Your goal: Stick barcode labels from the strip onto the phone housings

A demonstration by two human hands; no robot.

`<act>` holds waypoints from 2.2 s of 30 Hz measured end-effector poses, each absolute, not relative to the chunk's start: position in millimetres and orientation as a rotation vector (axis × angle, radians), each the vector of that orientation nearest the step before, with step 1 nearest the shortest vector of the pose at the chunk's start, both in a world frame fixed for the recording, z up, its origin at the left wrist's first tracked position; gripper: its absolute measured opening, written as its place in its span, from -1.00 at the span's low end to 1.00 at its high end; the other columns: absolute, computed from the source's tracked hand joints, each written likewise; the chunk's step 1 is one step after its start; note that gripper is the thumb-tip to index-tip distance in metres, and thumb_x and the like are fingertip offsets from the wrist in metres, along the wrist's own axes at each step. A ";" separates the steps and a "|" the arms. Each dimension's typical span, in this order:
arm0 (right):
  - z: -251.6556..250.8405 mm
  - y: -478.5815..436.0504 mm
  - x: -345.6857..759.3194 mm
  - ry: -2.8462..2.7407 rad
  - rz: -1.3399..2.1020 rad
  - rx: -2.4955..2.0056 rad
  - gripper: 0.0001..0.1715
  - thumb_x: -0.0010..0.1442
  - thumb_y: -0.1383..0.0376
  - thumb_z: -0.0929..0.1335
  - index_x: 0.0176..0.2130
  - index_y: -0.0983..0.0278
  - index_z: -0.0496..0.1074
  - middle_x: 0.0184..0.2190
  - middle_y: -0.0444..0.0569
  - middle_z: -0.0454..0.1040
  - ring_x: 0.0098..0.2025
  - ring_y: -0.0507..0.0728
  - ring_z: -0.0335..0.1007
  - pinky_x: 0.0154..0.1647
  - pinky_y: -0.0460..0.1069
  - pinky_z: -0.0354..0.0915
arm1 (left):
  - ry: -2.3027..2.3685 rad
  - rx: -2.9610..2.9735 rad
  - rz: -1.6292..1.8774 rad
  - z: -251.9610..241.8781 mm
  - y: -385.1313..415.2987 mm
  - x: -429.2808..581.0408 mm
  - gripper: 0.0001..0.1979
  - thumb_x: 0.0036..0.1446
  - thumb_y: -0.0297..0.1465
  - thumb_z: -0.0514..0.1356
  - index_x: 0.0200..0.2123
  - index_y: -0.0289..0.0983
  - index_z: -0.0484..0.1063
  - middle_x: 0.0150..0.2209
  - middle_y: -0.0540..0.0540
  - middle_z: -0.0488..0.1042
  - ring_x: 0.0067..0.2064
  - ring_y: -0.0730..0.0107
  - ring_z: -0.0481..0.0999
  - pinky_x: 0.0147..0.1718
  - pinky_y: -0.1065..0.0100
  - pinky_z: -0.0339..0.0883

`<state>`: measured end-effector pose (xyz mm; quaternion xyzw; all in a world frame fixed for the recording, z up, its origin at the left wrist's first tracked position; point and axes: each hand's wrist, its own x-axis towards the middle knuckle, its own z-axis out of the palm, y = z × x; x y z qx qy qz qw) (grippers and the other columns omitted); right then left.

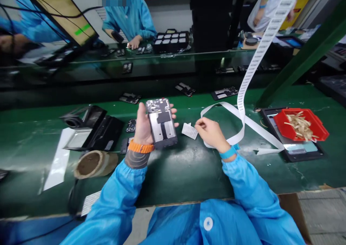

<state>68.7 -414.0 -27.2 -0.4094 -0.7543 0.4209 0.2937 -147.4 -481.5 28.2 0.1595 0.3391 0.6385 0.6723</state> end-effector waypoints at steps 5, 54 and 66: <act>-42.1 -407.0 18.3 -2.383 0.820 -1.226 -0.78 0.12 0.35 0.45 -0.17 0.32 0.46 -0.17 0.21 0.58 -0.03 0.35 0.47 0.07 0.18 0.28 | 0.902 0.338 1.363 -4.4 -532.2 -162.8 -0.35 0.32 0.08 -0.01 0.09 -0.35 0.47 0.01 -0.32 0.58 -0.22 0.13 0.66 -0.23 0.08 0.58; -22.4 -443.0 95.2 -1.726 1.310 -0.872 -0.80 0.16 0.26 0.46 -0.18 0.23 0.47 -0.32 -0.08 0.49 -0.31 0.09 0.42 -0.27 0.00 0.37 | 0.684 0.926 1.105 -33.9 -551.8 -115.1 -0.39 0.16 0.07 0.27 0.03 -0.32 0.47 -0.04 -0.35 0.58 -0.10 0.01 0.64 -0.28 0.26 0.52; -22.6 -439.6 92.7 -2.104 0.573 -0.745 -0.84 0.26 0.44 0.33 -0.30 0.22 0.46 -0.31 -0.02 0.53 -0.24 0.15 0.45 -0.18 0.08 0.37 | 0.805 0.725 1.064 -26.9 -548.1 -112.9 -0.33 0.04 0.13 0.33 -0.07 -0.35 0.44 -0.20 -0.33 0.62 -0.29 0.07 0.67 -0.40 0.28 0.54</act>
